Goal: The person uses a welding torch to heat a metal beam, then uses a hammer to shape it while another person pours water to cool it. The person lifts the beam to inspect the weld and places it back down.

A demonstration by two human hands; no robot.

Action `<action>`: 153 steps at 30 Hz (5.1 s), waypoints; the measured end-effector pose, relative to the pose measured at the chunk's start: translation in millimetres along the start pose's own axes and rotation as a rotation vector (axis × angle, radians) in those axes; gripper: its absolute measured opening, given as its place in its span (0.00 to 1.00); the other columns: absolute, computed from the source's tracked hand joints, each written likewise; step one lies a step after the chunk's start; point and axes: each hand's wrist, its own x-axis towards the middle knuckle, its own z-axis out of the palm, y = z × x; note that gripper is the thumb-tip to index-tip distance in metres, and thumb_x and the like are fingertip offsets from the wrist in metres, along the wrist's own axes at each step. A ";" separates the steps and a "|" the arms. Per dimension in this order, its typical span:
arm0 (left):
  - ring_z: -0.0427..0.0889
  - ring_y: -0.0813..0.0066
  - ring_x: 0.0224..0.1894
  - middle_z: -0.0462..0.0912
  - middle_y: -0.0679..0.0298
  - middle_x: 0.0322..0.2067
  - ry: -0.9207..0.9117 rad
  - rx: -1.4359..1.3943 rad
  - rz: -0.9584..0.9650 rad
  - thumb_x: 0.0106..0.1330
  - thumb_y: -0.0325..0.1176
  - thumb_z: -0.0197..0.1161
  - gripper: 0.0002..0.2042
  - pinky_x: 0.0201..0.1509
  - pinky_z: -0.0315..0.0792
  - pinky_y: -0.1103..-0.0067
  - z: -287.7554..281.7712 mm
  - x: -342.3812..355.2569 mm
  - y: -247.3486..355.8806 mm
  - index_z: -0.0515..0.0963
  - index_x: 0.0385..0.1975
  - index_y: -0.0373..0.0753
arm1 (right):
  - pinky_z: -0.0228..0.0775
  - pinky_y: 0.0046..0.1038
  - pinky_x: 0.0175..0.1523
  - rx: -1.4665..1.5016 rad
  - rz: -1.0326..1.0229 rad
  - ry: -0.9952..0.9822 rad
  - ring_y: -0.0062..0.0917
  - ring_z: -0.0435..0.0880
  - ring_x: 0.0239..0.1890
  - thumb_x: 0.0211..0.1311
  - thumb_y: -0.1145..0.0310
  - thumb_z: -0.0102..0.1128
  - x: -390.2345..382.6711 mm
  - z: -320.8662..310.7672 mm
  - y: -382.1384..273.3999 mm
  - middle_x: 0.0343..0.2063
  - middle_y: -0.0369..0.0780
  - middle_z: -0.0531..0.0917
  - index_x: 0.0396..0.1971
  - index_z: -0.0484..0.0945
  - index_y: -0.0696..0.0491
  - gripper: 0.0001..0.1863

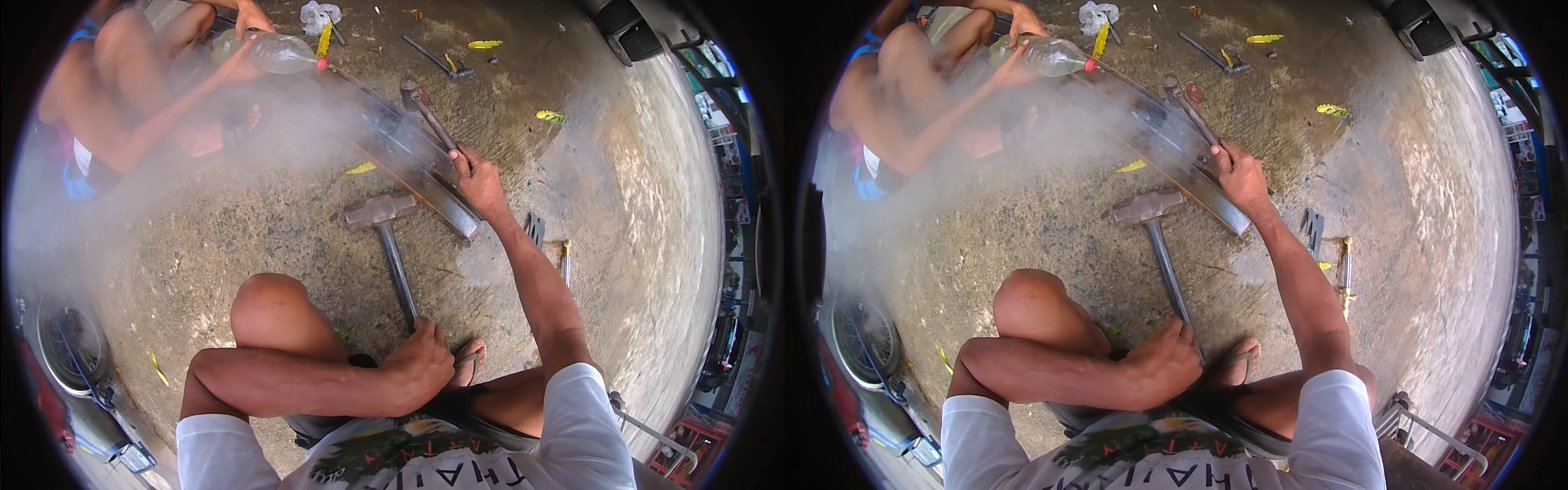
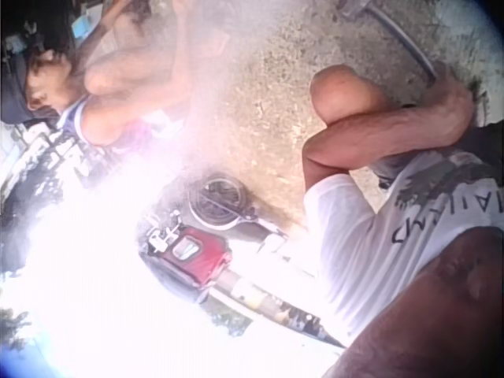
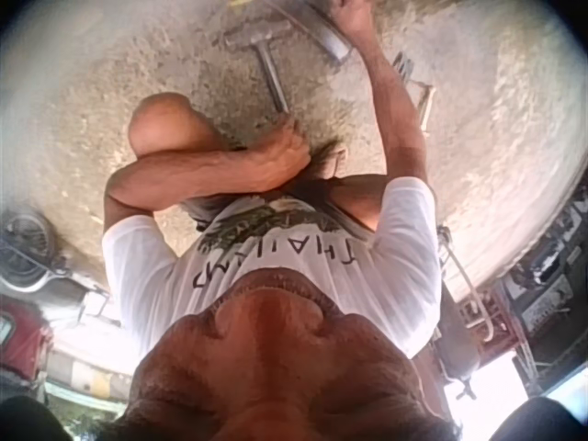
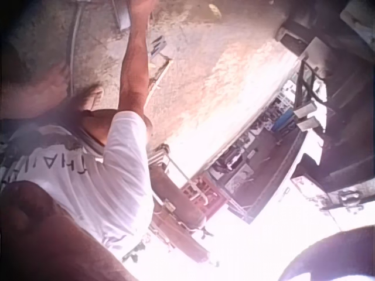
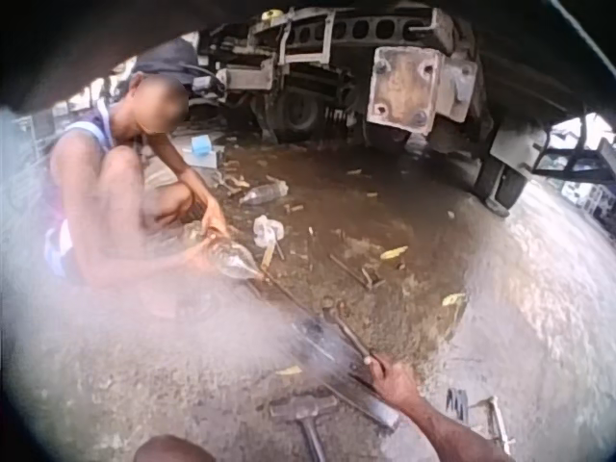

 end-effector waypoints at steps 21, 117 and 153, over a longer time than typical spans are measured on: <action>0.79 0.62 0.46 0.84 0.58 0.35 -0.014 0.058 -0.028 0.60 0.36 0.59 0.11 0.54 0.67 0.64 6.4 22.6 -0.3 0.87 0.33 0.38 | 0.73 0.41 0.57 -0.145 0.104 -0.224 0.49 0.81 0.51 0.71 0.51 0.52 7.7 23.4 22.7 0.45 0.52 0.83 0.53 0.81 0.49 0.21; 0.79 0.61 0.45 0.84 0.60 0.36 -0.076 0.010 -0.002 0.60 0.36 0.59 0.12 0.57 0.68 0.60 3.6 -3.4 -3.0 0.87 0.35 0.40 | 0.74 0.39 0.54 0.013 0.274 -0.226 0.47 0.84 0.48 0.68 0.50 0.56 23.9 25.9 -16.6 0.41 0.53 0.85 0.51 0.83 0.49 0.21; 0.80 0.60 0.44 0.85 0.60 0.35 -0.022 -0.074 0.025 0.61 0.34 0.58 0.11 0.56 0.67 0.61 1.1 -13.4 -9.3 0.87 0.35 0.40 | 0.73 0.43 0.53 -0.009 0.214 -0.138 0.50 0.83 0.47 0.70 0.52 0.53 26.4 61.1 -23.9 0.40 0.54 0.85 0.49 0.83 0.52 0.21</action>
